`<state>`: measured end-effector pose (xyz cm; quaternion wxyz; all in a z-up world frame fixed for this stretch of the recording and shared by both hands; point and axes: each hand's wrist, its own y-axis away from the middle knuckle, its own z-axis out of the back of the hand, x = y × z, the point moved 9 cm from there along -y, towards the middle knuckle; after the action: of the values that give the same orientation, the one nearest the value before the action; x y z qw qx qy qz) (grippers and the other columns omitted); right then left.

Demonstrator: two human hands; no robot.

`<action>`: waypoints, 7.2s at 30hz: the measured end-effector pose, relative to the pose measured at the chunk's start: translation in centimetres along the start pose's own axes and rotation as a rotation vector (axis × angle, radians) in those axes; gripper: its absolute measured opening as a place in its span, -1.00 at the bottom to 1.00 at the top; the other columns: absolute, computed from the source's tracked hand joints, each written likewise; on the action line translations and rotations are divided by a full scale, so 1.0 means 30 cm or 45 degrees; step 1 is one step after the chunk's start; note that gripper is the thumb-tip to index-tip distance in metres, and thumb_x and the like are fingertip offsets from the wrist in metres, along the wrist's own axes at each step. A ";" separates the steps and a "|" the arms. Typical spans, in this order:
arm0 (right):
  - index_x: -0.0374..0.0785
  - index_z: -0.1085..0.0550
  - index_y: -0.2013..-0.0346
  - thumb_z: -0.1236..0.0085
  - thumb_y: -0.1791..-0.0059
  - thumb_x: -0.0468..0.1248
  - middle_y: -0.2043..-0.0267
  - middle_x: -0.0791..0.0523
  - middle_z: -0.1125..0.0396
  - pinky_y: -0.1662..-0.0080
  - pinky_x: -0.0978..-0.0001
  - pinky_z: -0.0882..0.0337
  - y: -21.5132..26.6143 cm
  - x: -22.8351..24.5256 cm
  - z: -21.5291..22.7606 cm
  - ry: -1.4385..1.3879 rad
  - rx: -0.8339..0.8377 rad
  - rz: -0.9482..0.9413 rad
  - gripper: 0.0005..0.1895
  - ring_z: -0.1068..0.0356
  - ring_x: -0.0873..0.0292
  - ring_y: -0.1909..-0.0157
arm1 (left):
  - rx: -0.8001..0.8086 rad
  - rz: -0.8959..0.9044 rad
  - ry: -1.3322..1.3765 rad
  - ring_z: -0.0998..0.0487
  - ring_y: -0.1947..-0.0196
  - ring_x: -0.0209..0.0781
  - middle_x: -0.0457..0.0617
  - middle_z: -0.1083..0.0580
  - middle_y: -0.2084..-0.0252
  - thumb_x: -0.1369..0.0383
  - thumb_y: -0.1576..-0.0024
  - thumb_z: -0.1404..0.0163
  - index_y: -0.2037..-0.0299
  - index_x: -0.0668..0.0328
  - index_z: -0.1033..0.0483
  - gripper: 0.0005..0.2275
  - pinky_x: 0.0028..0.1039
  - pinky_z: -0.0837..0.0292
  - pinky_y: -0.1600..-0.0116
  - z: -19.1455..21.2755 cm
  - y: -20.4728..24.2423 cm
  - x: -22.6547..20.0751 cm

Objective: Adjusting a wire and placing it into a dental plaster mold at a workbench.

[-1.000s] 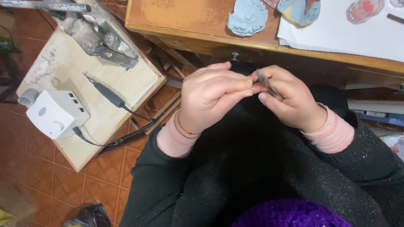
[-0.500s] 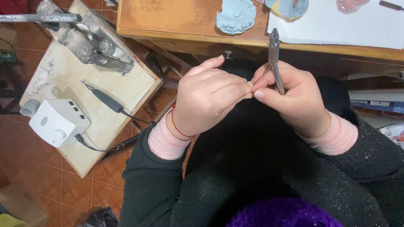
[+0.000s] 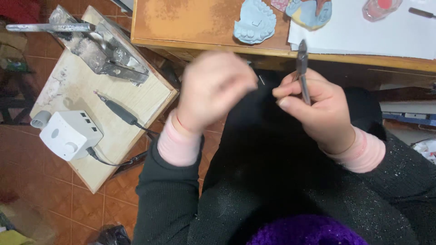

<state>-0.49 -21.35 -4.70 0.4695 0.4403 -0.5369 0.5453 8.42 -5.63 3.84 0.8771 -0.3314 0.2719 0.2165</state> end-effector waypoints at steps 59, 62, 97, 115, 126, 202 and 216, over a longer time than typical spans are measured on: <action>-0.35 -0.55 0.12 -0.17 -0.04 -0.47 0.12 0.11 -0.37 0.02 0.52 -0.35 0.030 0.010 0.111 -0.039 -0.183 0.127 -0.88 -0.36 0.29 0.09 | 0.512 0.124 -0.193 -0.56 0.50 -0.34 -0.08 -0.57 0.46 0.39 -0.10 -0.29 0.33 0.19 -0.69 -0.92 -0.50 -0.42 0.35 -0.150 -0.287 0.231; -0.35 -0.55 0.12 -0.17 -0.05 -0.46 0.06 0.11 -0.37 0.01 0.52 -0.35 0.029 0.017 0.112 0.001 -0.176 0.139 -0.88 -0.37 0.29 0.09 | 0.522 0.159 -0.181 -0.56 0.50 -0.34 -0.09 -0.57 0.46 0.39 -0.10 -0.27 0.33 0.18 -0.68 -0.93 -0.50 -0.42 0.36 -0.151 -0.288 0.236; -0.32 -0.51 -0.09 0.11 0.18 -0.56 -0.21 0.07 -0.33 0.00 0.50 -0.29 0.022 0.080 0.018 0.216 0.037 0.037 -0.44 -0.34 0.23 -0.06 | -0.226 0.409 1.316 -0.64 0.13 -0.26 0.16 -0.54 0.07 0.66 -0.34 -0.01 0.19 0.50 -0.49 -0.95 -0.47 -0.64 -0.03 -0.208 0.007 0.040; -0.33 -0.54 0.03 0.09 0.16 -0.62 -0.02 0.04 -0.37 0.15 0.50 -0.35 0.024 0.119 0.016 0.496 -0.083 0.229 -0.53 -0.37 0.17 0.11 | -0.259 0.309 1.146 -0.62 0.10 -0.30 0.12 -0.54 0.05 0.69 -0.36 -0.03 0.19 0.51 -0.49 -0.94 -0.55 -0.58 -0.07 -0.178 0.016 0.015; -0.34 -0.54 0.05 0.07 0.16 -0.63 -0.02 0.02 -0.37 0.05 0.43 -0.38 0.026 0.121 0.018 0.515 -0.101 0.240 -0.55 -0.40 0.12 0.09 | -0.258 0.298 1.180 -0.61 0.09 -0.30 0.12 -0.55 0.06 0.68 -0.36 -0.02 0.18 0.50 -0.48 -0.94 -0.54 -0.57 -0.09 -0.187 0.016 0.021; -0.32 -0.51 0.37 0.09 0.16 -0.60 0.20 0.07 -0.38 0.02 0.41 -0.43 0.032 0.051 0.005 0.266 0.130 0.162 -0.75 -0.44 0.15 0.12 | -0.073 0.165 0.414 -0.63 0.27 -0.32 -0.04 -0.56 0.21 0.55 -0.16 -0.16 0.19 0.28 -0.55 -0.92 -0.61 -0.55 0.11 -0.120 -0.010 -0.045; -0.32 -0.51 0.39 0.08 0.16 -0.61 0.22 0.05 -0.38 0.05 0.40 -0.43 0.042 0.049 0.006 0.362 0.065 0.198 -0.76 -0.44 0.12 0.16 | -0.002 0.147 0.480 -0.61 0.31 -0.32 -0.04 -0.54 0.25 0.53 -0.18 -0.17 0.20 0.30 -0.56 -0.94 -0.59 -0.54 0.17 -0.106 -0.014 -0.056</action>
<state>-1.98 -21.45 -3.45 0.4859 0.3277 -0.4836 0.6502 6.33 -8.49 3.05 0.7965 -0.3507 0.4496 0.2009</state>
